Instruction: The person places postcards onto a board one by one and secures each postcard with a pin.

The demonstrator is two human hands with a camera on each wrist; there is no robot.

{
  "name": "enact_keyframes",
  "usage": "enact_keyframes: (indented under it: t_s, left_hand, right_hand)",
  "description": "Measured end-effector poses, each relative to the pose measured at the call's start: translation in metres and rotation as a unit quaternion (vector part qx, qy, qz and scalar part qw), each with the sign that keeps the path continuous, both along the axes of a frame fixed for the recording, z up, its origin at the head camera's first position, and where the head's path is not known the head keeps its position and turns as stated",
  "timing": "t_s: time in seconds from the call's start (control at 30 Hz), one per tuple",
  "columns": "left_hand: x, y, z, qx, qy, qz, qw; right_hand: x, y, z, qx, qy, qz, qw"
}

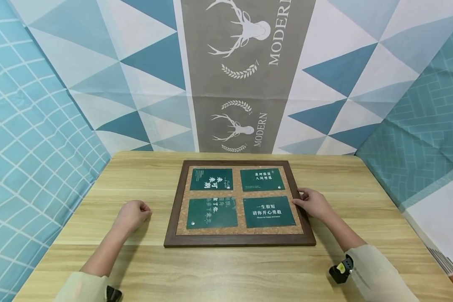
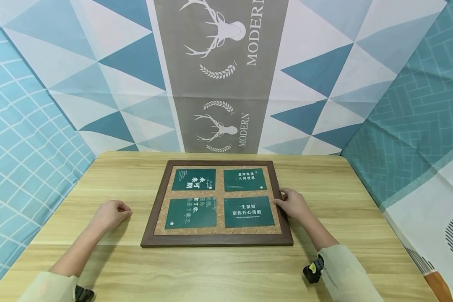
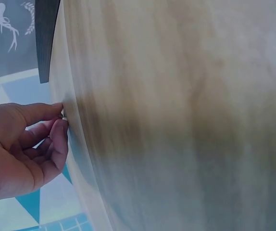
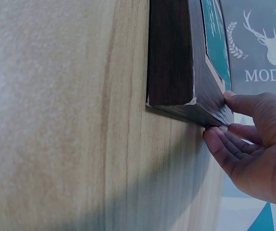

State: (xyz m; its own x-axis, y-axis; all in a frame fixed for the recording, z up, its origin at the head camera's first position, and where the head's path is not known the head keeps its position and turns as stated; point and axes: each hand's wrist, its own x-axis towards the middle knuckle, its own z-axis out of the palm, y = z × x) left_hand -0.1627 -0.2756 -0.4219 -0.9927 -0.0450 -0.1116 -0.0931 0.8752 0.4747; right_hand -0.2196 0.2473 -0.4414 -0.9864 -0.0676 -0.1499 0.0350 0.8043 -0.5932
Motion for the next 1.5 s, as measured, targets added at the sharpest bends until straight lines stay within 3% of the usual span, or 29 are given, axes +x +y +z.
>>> enact_keyframes:
  t_s: [1.07, 1.3, 1.5]
  left_hand:
    - [0.001, -0.001, -0.003, 0.009, 0.018, -0.006, 0.9998]
    - [0.003, 0.007, 0.006, 0.028, 0.023, -0.013, 0.9993]
    - [0.004, 0.022, 0.021, 0.038, 0.048, -0.043, 0.9972]
  right_hand:
    - [0.000, -0.001, 0.002, 0.007, 0.008, 0.009, 0.9999]
    - [0.001, -0.002, 0.002, 0.018, 0.021, 0.016, 0.9995]
    - [0.004, -0.004, 0.005, 0.032, 0.072, 0.021, 0.9967]
